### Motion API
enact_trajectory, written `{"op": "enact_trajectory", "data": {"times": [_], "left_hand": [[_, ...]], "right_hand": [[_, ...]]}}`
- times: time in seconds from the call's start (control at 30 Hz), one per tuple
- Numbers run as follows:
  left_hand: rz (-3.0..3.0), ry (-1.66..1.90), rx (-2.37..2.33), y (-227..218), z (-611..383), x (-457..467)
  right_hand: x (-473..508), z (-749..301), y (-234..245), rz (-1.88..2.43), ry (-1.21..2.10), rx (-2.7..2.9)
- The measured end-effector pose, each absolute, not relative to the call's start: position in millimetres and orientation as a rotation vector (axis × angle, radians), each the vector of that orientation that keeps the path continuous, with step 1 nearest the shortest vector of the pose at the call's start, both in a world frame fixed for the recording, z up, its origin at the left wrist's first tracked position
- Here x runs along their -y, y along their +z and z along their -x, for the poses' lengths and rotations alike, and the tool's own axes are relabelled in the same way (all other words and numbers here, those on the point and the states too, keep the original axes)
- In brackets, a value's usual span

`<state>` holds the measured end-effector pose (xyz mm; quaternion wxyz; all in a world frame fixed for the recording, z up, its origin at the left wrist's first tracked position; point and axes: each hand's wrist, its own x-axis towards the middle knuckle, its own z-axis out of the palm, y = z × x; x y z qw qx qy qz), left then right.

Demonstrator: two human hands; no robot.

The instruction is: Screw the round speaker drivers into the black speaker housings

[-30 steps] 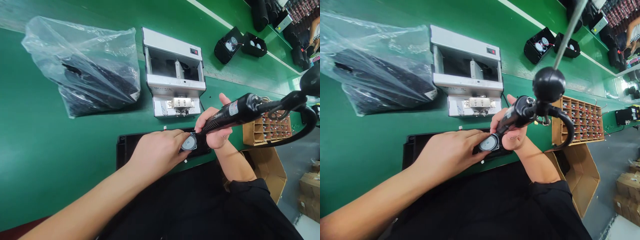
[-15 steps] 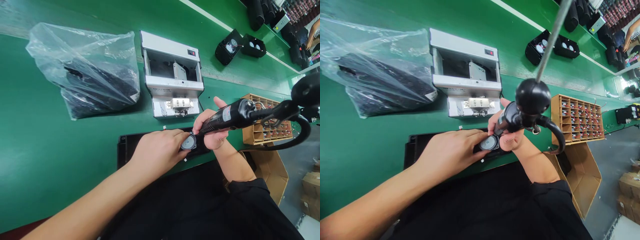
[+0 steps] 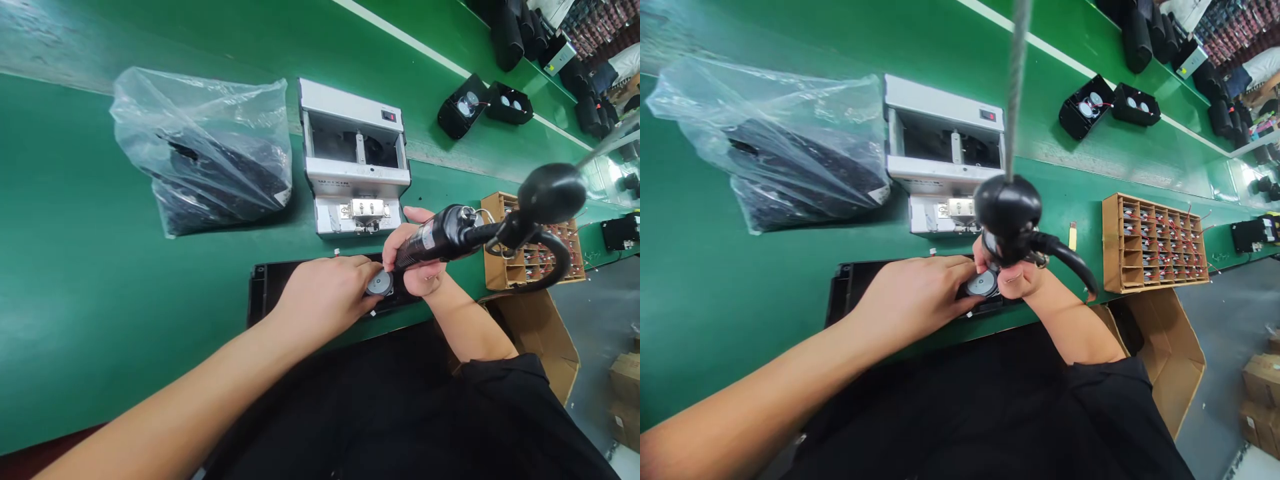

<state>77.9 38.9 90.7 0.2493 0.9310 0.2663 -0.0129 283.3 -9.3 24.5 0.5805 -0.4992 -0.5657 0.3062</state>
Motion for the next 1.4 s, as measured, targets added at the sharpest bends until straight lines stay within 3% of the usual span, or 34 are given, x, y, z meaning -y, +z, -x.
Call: {"op": "enact_trajectory", "data": {"times": [0.43, 0.8, 1.03, 1.17, 1.4], "left_hand": [[-2.568, -0.049, -0.729, 92, -79, -40], [-2.55, 0.003, -0.71, 89, -79, -30], [-2.523, 0.153, -0.643, 89, -60, -18], [-2.585, 0.334, -0.464, 80, -40, -6], [-2.721, 0.353, -0.414, 63, -27, 3]], "right_hand": [[3, -274, 41, 1.003, 0.693, 1.319], [-34, -270, 151, 0.728, 0.365, 1.159], [-70, -240, 140, 0.771, 0.491, 1.35], [-68, -235, 140, 0.862, 0.531, 1.316], [-35, -244, 143, 0.994, 0.514, 1.21]]}}
